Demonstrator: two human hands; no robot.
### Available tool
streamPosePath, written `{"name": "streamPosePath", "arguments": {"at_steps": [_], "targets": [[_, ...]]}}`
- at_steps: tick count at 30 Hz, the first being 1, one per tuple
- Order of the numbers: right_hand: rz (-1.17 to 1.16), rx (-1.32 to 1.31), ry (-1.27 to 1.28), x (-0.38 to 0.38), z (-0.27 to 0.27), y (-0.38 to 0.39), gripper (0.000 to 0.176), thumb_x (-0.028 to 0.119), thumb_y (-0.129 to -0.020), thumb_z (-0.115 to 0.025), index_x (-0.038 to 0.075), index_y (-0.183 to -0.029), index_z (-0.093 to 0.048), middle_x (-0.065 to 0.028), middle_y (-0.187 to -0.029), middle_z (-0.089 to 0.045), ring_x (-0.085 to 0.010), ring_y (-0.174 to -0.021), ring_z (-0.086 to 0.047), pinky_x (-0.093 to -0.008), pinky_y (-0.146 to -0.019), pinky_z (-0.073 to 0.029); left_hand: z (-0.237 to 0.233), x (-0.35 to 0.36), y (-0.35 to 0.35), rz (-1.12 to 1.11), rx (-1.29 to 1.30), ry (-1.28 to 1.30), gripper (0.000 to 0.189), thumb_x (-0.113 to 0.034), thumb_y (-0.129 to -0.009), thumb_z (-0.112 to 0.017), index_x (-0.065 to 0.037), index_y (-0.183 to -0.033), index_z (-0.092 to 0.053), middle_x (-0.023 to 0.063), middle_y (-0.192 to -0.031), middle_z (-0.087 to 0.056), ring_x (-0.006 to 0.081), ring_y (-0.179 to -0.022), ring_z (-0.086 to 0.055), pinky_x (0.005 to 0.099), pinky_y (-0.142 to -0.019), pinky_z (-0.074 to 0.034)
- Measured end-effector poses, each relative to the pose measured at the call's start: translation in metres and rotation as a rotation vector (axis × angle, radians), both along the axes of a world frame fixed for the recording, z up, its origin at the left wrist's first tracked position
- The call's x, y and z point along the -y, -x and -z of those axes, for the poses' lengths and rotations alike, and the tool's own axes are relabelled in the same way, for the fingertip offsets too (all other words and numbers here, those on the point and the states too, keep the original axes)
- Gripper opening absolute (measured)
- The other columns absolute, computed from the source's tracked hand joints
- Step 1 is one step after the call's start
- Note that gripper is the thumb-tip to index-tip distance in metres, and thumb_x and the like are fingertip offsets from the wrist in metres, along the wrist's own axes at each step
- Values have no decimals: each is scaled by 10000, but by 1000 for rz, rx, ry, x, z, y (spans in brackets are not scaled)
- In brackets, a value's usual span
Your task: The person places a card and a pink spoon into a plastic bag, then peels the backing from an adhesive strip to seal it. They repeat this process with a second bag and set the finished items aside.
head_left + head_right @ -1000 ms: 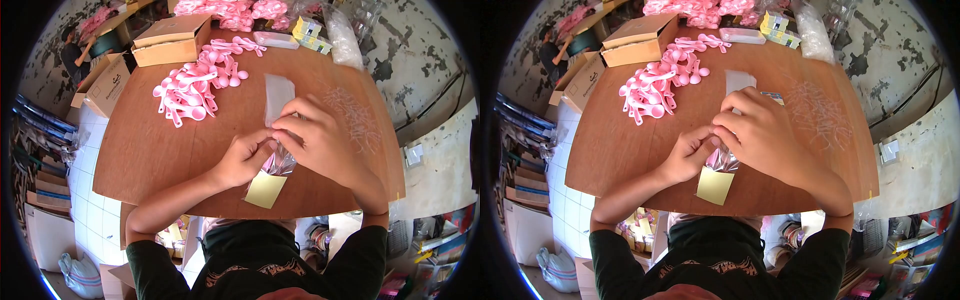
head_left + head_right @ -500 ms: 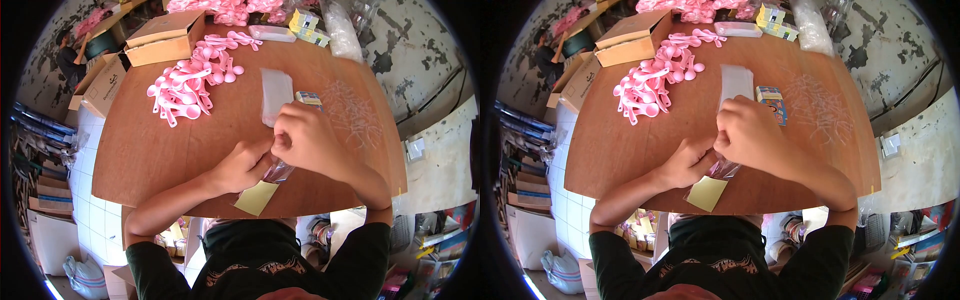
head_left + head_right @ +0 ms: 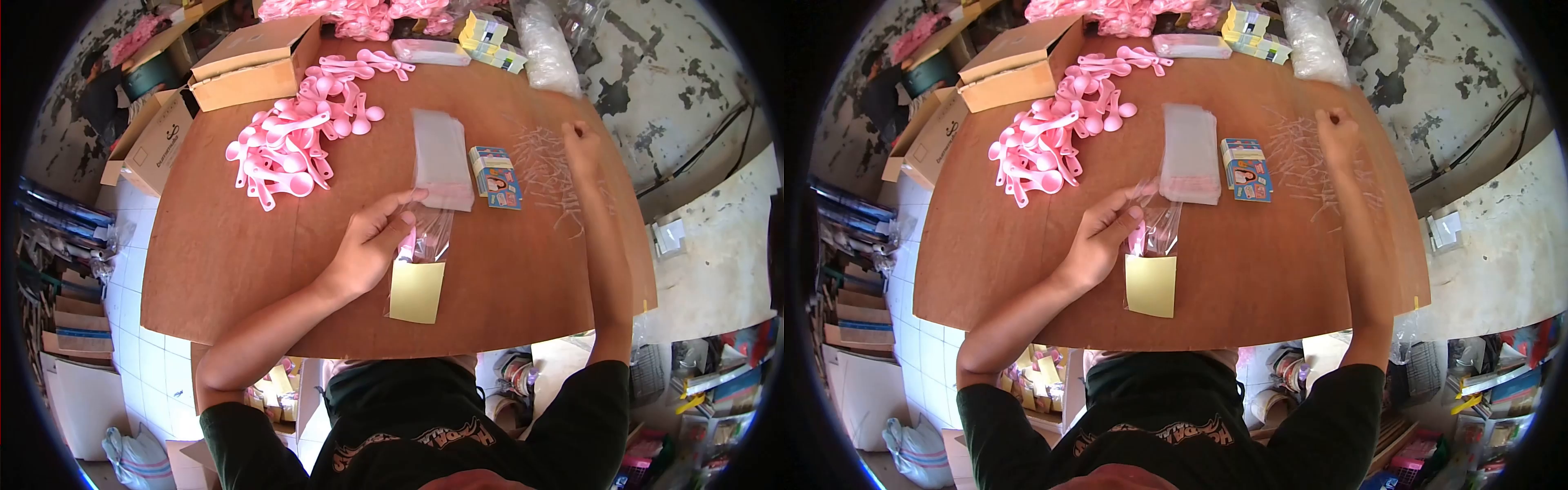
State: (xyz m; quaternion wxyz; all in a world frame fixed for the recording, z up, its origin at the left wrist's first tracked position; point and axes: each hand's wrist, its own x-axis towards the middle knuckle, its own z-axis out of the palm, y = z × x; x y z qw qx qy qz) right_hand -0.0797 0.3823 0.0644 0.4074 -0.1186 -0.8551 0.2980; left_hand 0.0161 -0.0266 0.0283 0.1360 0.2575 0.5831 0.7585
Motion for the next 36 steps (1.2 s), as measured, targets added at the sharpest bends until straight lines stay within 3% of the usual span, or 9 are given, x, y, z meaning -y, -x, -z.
{"name": "streamPosePath", "arguments": {"at_steps": [1, 3, 7, 10, 16, 20, 24, 30, 36], "targets": [[1, -2, -4, -9, 0, -5, 195, 228, -822, -621, 36, -790, -621, -107, -742, -655, -195, -640, -596, -349, -637, -500, 1, 0, 1, 9, 10, 14, 296, -67, -987, -436, 45, -1251, -507, 84, -960, -651, 113, -889, -626, 258, -769, -484], [37, 266, -629, -25, 4, -18, 154, 181, -800, -621, 38, -834, -666, -166, -741, -667, -292, -687, -653, -382, -643, -511, -2, -1, -1, 19, 36, 2, 302, -74, -989, -436, 45, -1262, -490, 90, -956, -650, 115, -880, -623, 262, -769, -486], [-198, 498, -682, -56, 29, -14, 109, 68, -776, -609, 61, -858, -681, -162, -730, -643, -268, -656, -650, -346, -625, -497, -7, -2, -4, 9, 83, -62, 309, -114, -1000, -440, 40, -1267, -452, 102, -951, -652, 123, -865, -621, 272, -767, -492], [-355, 574, -638, -60, 23, -19, 158, 36, -781, -582, 69, -885, -697, -145, -757, -674, -320, -742, -661, -393, -664, -524, -5, 1, -1, 4, 16, 40, 256, -136, -1012, -410, 9, -1221, -443, 135, -1032, -641, 163, -842, -654, 280, -741, -521], [-83, 198, -392, 33, -40, -55, 183, 0, -808, -591, 64, -938, -703, -108, -770, -692, -199, -690, -662, -301, -645, -513, -4, 0, 0, -25, 21, -101, 181, -162, -1007, -446, -15, -1106, -482, 107, -984, -641, 158, -840, -649, 275, -744, -516], [-747, 294, 143, 112, -43, -87, 193, 104, -855, -644, 34, -1032, -678, -38, -936, -684, -127, -849, -635, -286, -742, -501, -15, 0, -5, -48, -19, -120, 207, -179, -1003, -469, 4, -1091, -508, 81, -947, -644, 103, -848, -617, 248, -735, -497], [-1128, 493, 223, 185, -37, -121, 349, 280, -832, -713, 28, -1068, -662, -63, -967, -683, -149, -897, -630, -304, -814, -483, -16, -2, -6, -129, -78, -128, 169, -159, -994, -490, -8, -1049, -543, 64, -990, -625, 94, -857, -586, 257, -748, -488], [-983, 288, 263, 228, -26, -130, 160, 102, -867, -666, -45, -930, -678, -89, -862, -688, -91, -745, -639, -228, -651, -507, -19, 6, -5, -104, -80, -94, 172, -139, -977, -523, -6, -1082, -557, 54, -972, -620, 80, -841, -557, 250, -735, -478], [-975, 318, 527, 224, -19, -131, 164, 71, -922, -593, -60, -1002, -650, -88, -898, -677, -109, -783, -644, -238, -710, -536, -13, 3, -1, -29, 41, -184, 215, -131, -963, -551, 18, -1113, -595, 77, -987, -667, 86, -820, -600, 229, -713, -483]]}}
